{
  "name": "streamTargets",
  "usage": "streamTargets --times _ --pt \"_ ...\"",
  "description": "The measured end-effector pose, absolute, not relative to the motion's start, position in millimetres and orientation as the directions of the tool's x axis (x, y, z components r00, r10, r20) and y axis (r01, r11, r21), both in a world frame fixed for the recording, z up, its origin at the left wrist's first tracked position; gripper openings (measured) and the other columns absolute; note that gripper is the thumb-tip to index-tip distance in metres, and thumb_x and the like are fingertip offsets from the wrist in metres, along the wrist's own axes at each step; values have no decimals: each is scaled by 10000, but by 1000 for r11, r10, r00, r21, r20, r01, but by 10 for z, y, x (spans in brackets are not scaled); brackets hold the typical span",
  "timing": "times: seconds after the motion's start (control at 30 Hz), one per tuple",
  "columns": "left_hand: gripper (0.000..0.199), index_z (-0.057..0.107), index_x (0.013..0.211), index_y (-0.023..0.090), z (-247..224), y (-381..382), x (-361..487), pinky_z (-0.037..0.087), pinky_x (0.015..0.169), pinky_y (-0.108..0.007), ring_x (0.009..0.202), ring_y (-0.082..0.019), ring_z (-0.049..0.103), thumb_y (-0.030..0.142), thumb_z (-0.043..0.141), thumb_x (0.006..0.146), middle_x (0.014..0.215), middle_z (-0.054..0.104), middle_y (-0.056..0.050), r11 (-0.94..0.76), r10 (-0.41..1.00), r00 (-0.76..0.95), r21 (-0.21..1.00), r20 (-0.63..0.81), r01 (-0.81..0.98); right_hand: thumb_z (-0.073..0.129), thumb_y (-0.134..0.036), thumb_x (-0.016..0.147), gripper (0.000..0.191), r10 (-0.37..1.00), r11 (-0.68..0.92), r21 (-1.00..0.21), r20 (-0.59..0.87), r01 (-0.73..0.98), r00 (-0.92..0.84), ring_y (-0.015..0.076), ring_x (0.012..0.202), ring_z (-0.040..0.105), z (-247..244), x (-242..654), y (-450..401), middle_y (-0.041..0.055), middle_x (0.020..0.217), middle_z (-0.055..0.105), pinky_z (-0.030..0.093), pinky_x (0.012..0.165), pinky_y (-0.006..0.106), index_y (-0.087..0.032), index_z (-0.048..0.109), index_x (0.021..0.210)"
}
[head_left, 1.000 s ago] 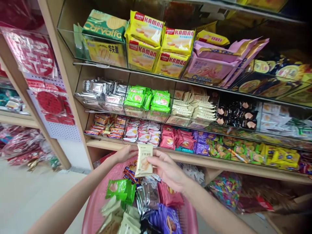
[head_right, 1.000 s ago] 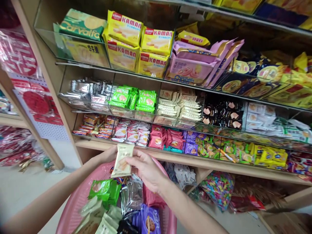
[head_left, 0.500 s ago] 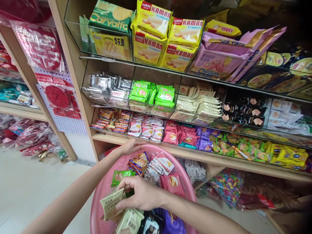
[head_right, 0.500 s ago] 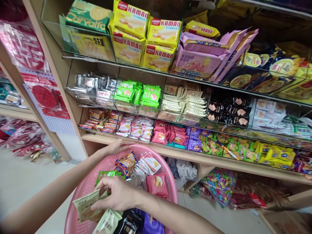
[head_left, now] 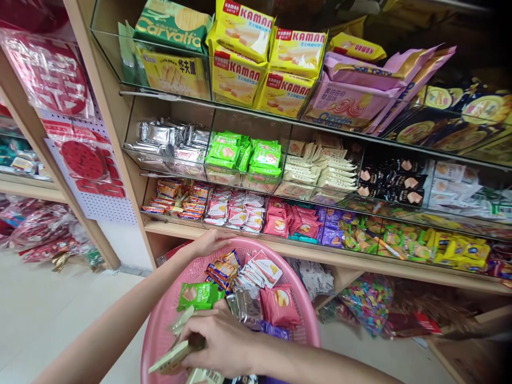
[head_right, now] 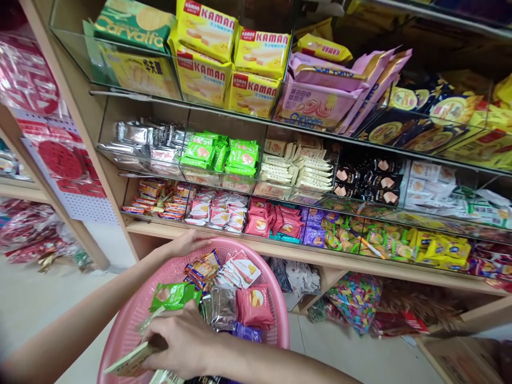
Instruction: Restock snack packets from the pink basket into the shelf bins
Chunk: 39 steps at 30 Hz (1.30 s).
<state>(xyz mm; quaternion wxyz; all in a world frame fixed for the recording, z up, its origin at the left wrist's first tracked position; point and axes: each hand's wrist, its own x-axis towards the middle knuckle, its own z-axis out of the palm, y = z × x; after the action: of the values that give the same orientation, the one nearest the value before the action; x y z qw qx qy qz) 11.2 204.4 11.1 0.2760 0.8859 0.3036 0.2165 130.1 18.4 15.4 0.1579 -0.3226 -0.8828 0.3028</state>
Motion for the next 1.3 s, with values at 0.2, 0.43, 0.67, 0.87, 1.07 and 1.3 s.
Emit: streamTargets --times 0.2,0.43,0.67,0.87,1.07,1.3 --pt "450 545 1224 196 113 2035 99 427 938 -320 1089 -215 565 454 431 873 1207 579 -38 -650 659 724 639 205 411 621 -437 774 322 640 688 -550 153 474 -753 139 968 561 89 1296 212 -19 1028 627 304 857 283 -233 555 1015" --pt "433 569 1195 218 137 2039 109 421 953 -327 1100 -209 559 464 456 857 1205 575 -26 -641 663 717 659 218 393 645 -399 754 389 620 691 -569 148 447 -771 154 1009 560 5 1232 271 -18 1085 628 314 894 272 -256 518 1093" --pt "439 566 1199 216 161 2012 105 423 956 -341 1089 -216 567 466 450 858 1209 565 -30 -634 673 712 651 198 418 613 -428 743 403 643 714 -449 118 537 -756 208 912 595 0 1227 291 12 979 659 367 840 328 -242 510 1085" --pt "447 573 1192 210 176 2003 105 412 972 -334 1112 -215 550 473 454 851 1210 565 -27 -628 676 707 663 207 407 609 -418 727 437 631 754 -356 157 552 -760 217 872 607 -12 1210 239 7 961 667 391 818 348 -247 486 1111" --pt "452 567 1197 196 135 2030 95 408 975 -333 1126 -211 540 471 440 862 1222 560 -38 -642 662 718 656 214 397 445 -287 850 210 488 863 3 252 505 -836 209 691 600 -6 1143 137 30 777 657 419 719 396 -194 514 1025" --pt "457 555 1209 182 112 2046 83 406 976 -338 1126 -213 539 464 435 870 1229 554 -48 -654 657 722 640 215 405 414 -284 861 170 452 835 154 354 527 -819 190 589 544 55 1164 80 36 657 596 424 758 432 -171 540 860"
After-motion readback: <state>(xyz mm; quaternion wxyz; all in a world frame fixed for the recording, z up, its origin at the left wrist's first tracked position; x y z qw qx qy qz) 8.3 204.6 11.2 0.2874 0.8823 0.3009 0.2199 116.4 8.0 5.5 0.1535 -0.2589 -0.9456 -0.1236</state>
